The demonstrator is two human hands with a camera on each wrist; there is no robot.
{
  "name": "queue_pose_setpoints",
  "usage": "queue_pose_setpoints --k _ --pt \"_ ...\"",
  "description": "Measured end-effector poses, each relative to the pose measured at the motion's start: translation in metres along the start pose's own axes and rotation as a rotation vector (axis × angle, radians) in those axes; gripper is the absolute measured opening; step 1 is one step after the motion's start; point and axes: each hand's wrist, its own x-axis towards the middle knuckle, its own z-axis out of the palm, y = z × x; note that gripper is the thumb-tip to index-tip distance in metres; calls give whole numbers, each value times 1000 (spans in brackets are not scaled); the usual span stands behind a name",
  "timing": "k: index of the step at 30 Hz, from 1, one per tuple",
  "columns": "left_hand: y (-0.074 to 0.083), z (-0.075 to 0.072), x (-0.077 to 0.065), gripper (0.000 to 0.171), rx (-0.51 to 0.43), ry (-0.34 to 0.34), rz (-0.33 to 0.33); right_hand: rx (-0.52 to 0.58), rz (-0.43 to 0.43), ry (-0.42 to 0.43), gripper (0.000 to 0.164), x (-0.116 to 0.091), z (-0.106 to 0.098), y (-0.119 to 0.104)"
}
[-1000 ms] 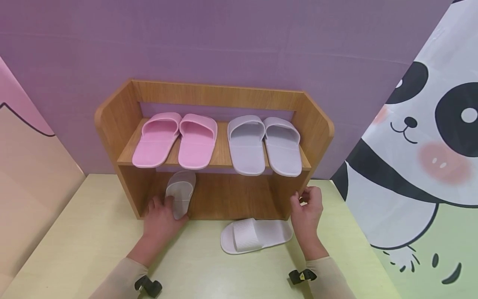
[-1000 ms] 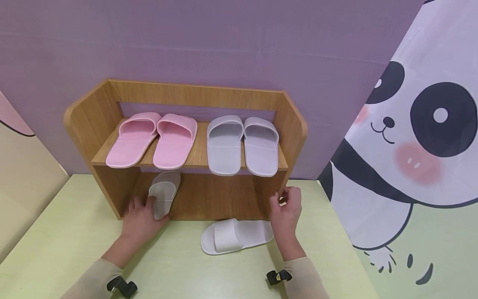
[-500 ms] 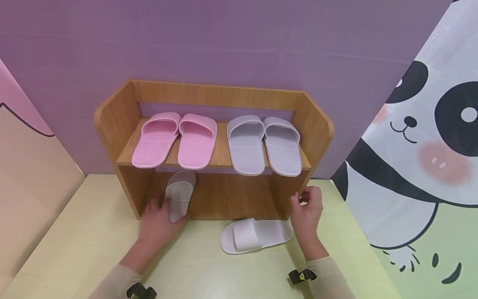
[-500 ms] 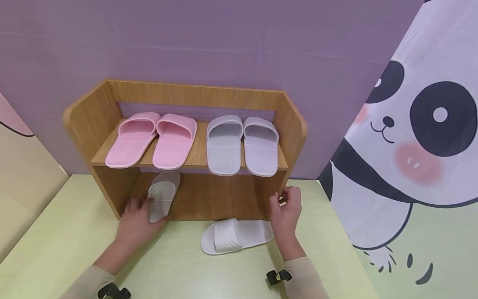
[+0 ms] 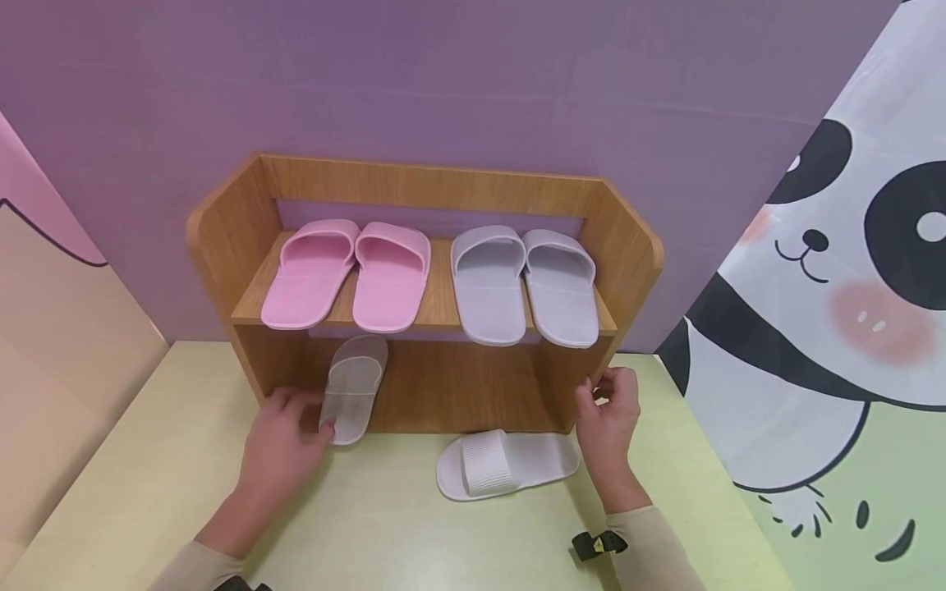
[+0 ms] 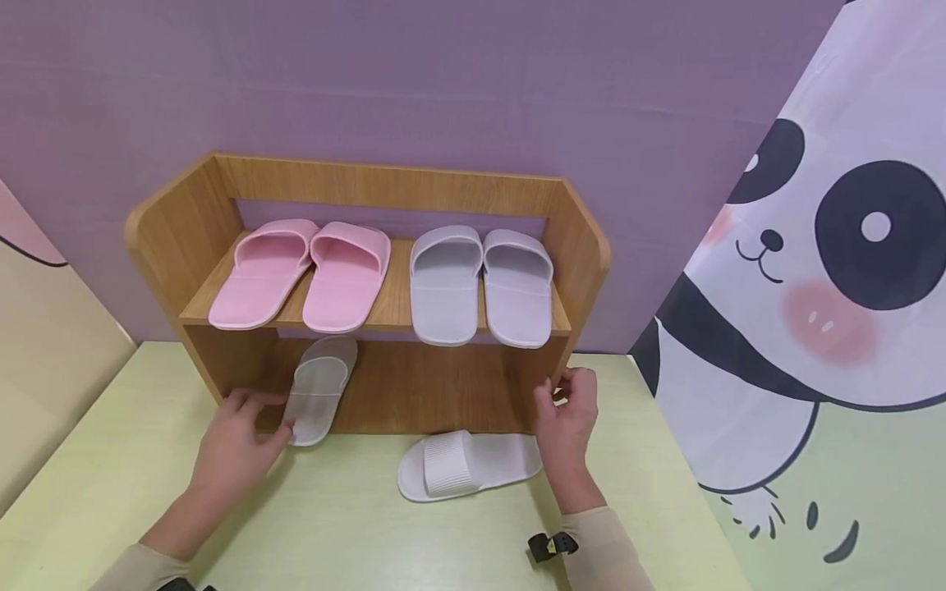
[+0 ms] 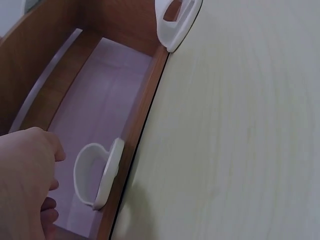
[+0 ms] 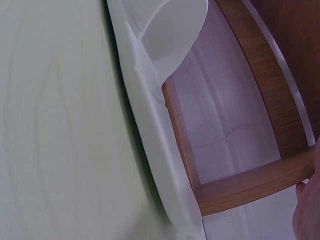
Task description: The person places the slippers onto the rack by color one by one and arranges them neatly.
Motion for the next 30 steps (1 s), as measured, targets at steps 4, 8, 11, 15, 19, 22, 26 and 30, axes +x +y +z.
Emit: queue_pose_setpoints --k 4,8,11,15,19,22,26,30 --pt "-3 -8 -2 26 -31 27 -29 9 -13 5 11 0 0 0" --pt "-10 -15 -4 19 -60 53 -60 8 -6 2 11 1 0 0" --pt "-15 -21 -5 15 -90 76 -109 8 -6 4 11 1 0 -1" --pt "-18 -32 -5 11 -144 145 -195 16 -7 8 11 0 0 -1" --pt "-21 -41 -3 5 -197 246 -247 16 1 4 11 0 0 -2" --pt "-24 -44 1 7 -225 294 -282 8 7 1 11 0 0 -2" --pt "-30 -45 5 16 -243 296 -330 3 20 -3 12 0 -1 -1" --pt "-33 -44 8 22 -247 275 -329 1 22 -7 12 0 -1 -1"
